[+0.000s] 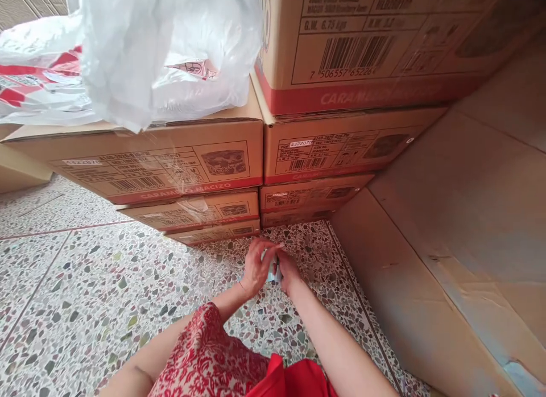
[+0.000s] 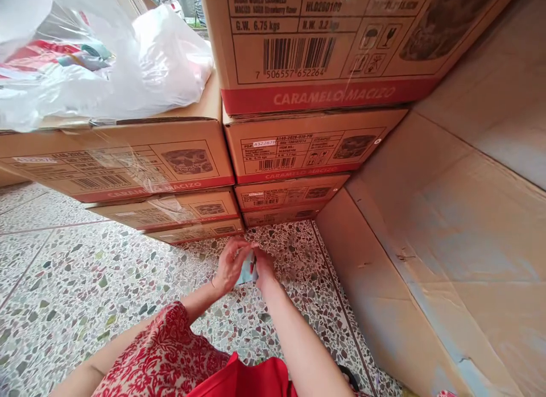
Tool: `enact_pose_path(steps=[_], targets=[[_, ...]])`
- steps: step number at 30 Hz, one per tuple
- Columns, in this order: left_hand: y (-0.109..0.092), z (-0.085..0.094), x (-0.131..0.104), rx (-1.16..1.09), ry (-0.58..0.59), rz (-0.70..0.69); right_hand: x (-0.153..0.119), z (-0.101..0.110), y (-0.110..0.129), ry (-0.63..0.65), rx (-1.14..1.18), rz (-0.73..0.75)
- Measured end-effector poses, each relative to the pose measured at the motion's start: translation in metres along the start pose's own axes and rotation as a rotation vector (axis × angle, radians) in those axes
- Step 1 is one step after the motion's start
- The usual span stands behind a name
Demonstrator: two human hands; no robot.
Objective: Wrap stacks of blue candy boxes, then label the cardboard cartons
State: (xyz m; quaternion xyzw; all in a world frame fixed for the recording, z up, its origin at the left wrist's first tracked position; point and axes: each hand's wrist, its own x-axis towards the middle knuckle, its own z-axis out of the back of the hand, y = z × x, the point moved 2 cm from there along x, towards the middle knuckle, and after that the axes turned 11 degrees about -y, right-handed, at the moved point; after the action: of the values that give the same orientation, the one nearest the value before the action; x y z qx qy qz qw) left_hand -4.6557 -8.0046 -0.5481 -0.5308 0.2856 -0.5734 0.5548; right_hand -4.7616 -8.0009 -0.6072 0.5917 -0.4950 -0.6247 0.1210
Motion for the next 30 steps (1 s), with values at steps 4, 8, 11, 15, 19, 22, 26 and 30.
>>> enact_pose_path(steps=[4,8,11,15,19,22,26,30], targets=[[0.029,-0.017,0.025,0.01,0.08,0.428,0.023,0.027,0.018,-0.101,-0.379,0.199],[0.049,-0.048,0.041,0.033,0.064,0.567,0.036,0.029,0.039,-0.092,-0.622,0.377],[0.057,-0.068,0.049,0.101,0.053,0.552,0.043,0.022,0.043,-0.056,-0.739,0.49],[0.062,-0.078,0.058,0.233,0.027,0.512,0.052,0.013,0.041,-0.037,-0.902,0.669],[0.061,-0.076,0.064,0.375,0.019,0.479,0.058,0.003,0.045,-0.041,-0.929,0.73],[0.061,-0.074,0.066,0.456,0.035,0.458,0.062,-0.005,0.05,-0.035,-0.95,0.753],[0.061,-0.074,0.068,0.517,0.055,0.436,0.067,-0.012,0.054,-0.036,-0.991,0.753],[0.062,-0.074,0.068,0.548,0.059,0.428,0.069,-0.017,0.057,-0.046,-1.032,0.742]])
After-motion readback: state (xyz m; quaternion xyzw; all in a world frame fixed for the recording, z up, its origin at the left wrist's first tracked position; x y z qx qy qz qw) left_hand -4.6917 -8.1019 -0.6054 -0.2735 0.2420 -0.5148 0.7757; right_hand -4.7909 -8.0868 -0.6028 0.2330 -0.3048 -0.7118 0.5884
